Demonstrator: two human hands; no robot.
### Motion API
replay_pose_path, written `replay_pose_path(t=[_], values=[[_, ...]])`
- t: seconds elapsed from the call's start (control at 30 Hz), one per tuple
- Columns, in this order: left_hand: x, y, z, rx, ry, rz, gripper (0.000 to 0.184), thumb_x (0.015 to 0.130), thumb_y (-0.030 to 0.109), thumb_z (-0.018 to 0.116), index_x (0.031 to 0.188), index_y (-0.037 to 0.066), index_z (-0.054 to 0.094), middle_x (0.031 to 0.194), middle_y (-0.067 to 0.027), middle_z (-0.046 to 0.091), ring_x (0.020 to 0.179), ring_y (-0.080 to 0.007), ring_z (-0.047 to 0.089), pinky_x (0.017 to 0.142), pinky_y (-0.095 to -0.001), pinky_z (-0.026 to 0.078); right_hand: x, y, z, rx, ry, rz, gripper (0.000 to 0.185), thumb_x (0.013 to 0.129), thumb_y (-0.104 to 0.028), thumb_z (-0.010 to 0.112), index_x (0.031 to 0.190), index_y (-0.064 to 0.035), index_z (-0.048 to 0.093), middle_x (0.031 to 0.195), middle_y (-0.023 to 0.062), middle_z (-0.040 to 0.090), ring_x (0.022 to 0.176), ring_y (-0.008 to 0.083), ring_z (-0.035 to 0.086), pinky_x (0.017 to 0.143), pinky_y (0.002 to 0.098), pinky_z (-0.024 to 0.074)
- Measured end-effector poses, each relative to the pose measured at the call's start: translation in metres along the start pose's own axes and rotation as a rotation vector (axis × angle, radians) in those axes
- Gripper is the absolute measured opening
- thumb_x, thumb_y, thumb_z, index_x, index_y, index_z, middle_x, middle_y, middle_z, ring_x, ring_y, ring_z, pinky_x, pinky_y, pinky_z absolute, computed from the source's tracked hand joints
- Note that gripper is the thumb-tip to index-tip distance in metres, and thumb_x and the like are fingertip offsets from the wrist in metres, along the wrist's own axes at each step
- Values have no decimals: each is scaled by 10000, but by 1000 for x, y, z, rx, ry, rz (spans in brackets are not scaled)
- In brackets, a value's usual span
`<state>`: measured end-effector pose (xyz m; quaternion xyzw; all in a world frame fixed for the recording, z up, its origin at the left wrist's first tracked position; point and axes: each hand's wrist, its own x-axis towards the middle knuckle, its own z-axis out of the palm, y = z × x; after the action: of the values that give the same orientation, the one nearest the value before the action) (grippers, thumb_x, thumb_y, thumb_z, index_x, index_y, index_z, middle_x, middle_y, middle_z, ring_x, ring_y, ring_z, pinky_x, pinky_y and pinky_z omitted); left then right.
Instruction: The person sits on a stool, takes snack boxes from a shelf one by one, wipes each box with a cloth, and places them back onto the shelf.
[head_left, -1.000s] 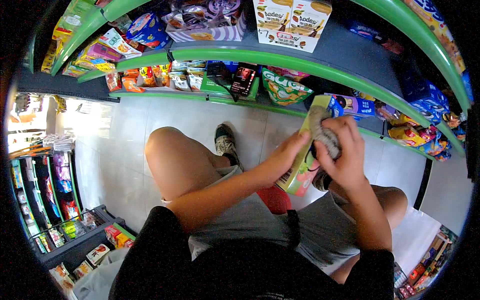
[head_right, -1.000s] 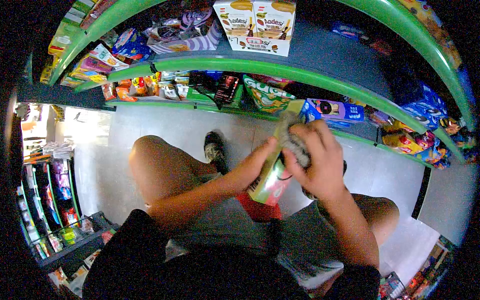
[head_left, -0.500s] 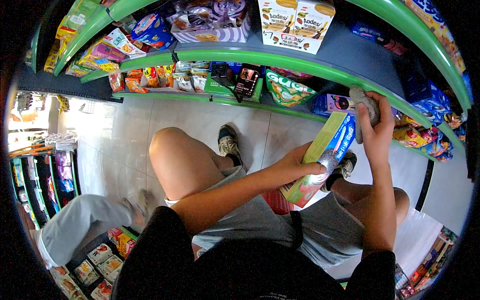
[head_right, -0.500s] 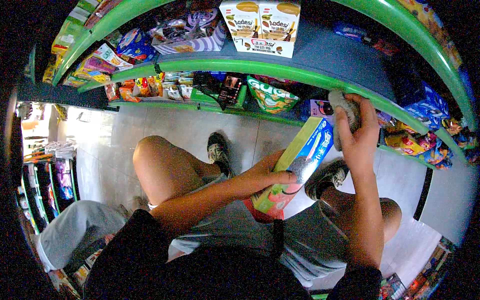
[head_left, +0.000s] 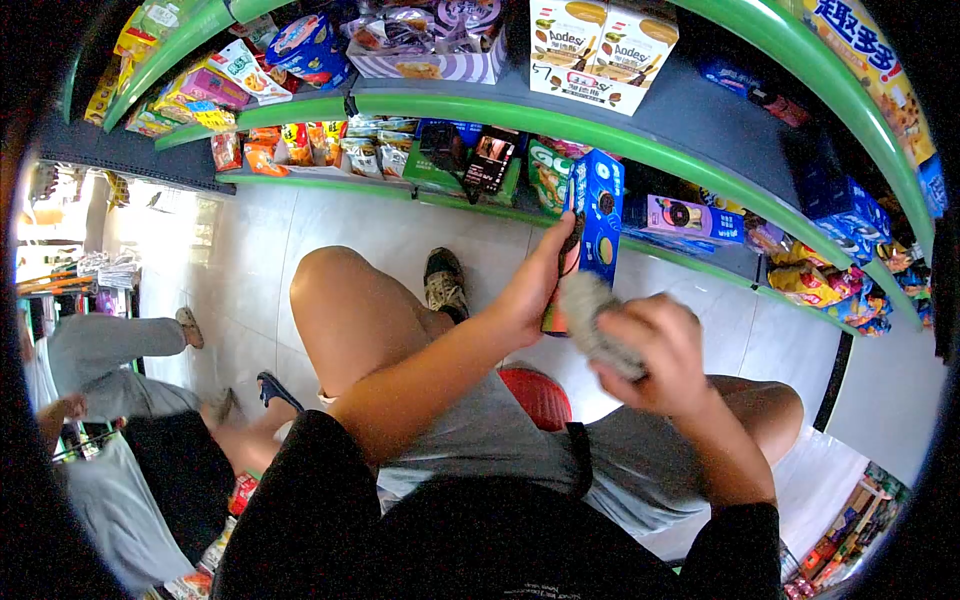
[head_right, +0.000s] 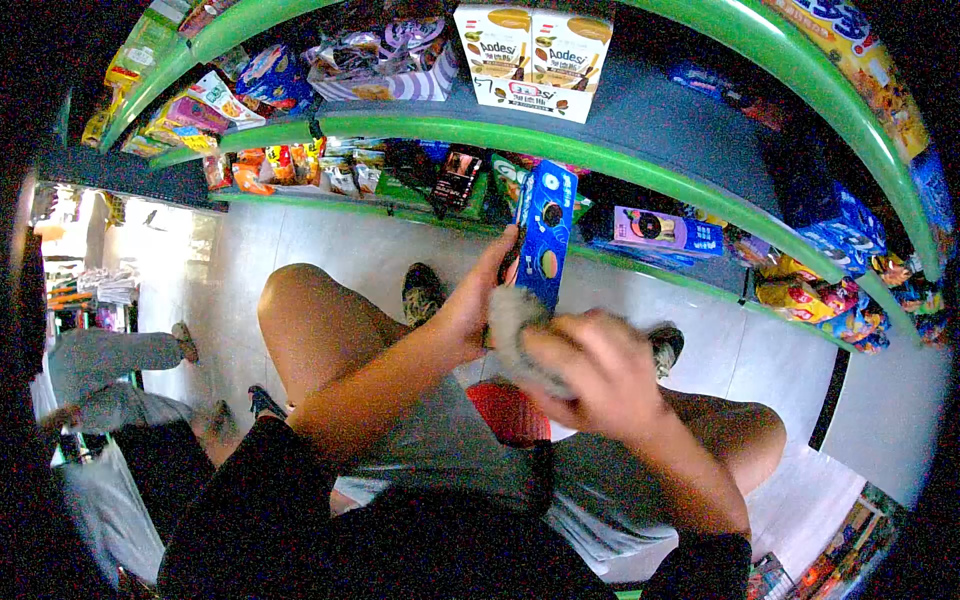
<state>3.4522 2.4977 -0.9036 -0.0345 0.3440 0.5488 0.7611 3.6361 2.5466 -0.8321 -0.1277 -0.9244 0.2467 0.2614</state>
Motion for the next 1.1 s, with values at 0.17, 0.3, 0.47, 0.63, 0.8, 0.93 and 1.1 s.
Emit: replay_pose_path(t=[0.17,0.3,0.47,0.63,0.8,0.93,1.1], values=[[4,-5,-2,114,-39,70,526,973,631,435,1131,159,606,901,-6,678,768,-117,643,694,-292,546,1,-7,18,112,-71,-5,514,688,-264,793,1145,-101,624,1011,86,571,860,292,618,729,395,541],[4,-10,0,142,-31,94,479,1007,573,414,1151,151,591,947,-17,668,793,-130,649,699,-316,557,3,-5,17,110,-61,-7,488,685,-228,810,1109,-92,609,996,91,563,838,298,617,702,401,546],[-8,-17,7,266,11,49,499,1012,570,400,1186,139,582,1019,-32,669,875,-153,671,780,-325,566,7,8,8,59,39,72,446,692,-179,811,1085,-93,618,984,102,574,850,319,624,694,402,542],[-4,-28,6,387,-16,37,544,1020,576,368,1162,97,583,904,-35,656,743,-107,631,642,-267,523,11,33,-3,-38,176,169,411,725,-160,784,1088,-73,612,983,147,589,840,347,617,700,425,522],[-22,-28,23,540,-74,75,601,899,420,696,1307,15,519,1083,-52,636,927,-112,614,803,-274,514,17,53,-19,-92,275,289,334,798,-149,727,1090,-45,604,982,176,597,883,375,600,782,410,492],[-22,-26,22,661,-151,53,743,806,397,772,1366,21,461,1167,-115,629,1026,-212,618,909,-363,504,20,64,-30,-162,371,343,297,831,-120,695,1096,-16,610,1022,188,615,940,367,614,842,396,493],[-18,-26,17,785,-262,141,749,797,368,781,1370,15,451,1194,-114,621,1113,-221,583,990,-379,451,8,86,-38,297,422,686,251,925,-138,646,1137,-8,612,1095,77,648,1018,158,587,928,289,449]])
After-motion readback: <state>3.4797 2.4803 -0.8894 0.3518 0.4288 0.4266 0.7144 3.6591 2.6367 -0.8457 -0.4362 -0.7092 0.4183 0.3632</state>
